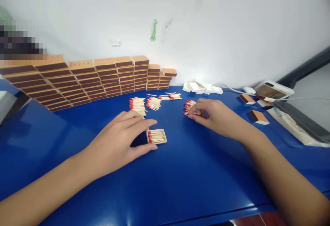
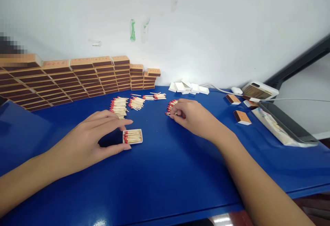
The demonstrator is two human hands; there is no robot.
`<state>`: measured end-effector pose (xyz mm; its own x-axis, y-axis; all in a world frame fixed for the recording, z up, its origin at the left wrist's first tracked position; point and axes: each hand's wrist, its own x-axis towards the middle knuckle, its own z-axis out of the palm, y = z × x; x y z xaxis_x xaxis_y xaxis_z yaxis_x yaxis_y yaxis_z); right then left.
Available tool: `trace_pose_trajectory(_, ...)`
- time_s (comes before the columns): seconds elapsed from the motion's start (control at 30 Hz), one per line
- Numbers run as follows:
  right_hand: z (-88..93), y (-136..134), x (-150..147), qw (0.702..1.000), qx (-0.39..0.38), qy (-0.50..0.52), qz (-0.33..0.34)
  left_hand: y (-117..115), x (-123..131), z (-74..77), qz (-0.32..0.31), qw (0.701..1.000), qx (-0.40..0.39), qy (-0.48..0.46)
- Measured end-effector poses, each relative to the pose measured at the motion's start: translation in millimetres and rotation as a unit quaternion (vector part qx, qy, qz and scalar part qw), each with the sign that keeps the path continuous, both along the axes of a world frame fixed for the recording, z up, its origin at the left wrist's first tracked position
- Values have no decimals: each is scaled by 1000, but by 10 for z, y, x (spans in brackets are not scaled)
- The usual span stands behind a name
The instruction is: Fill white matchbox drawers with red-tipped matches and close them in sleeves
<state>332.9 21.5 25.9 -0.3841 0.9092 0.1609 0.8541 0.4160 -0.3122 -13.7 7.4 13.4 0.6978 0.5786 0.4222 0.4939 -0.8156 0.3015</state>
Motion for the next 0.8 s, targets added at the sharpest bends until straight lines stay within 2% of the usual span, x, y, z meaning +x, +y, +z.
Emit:
trace_pose_trajectory(0.6,-30,35,-6,1000,-19,3,-7,-13,20,14,-8,1000,16,3)
trace_pose_trajectory(0.8,135,-158,-314,996,-42,69,24,-11,43,-17,-12,1000,12,-4)
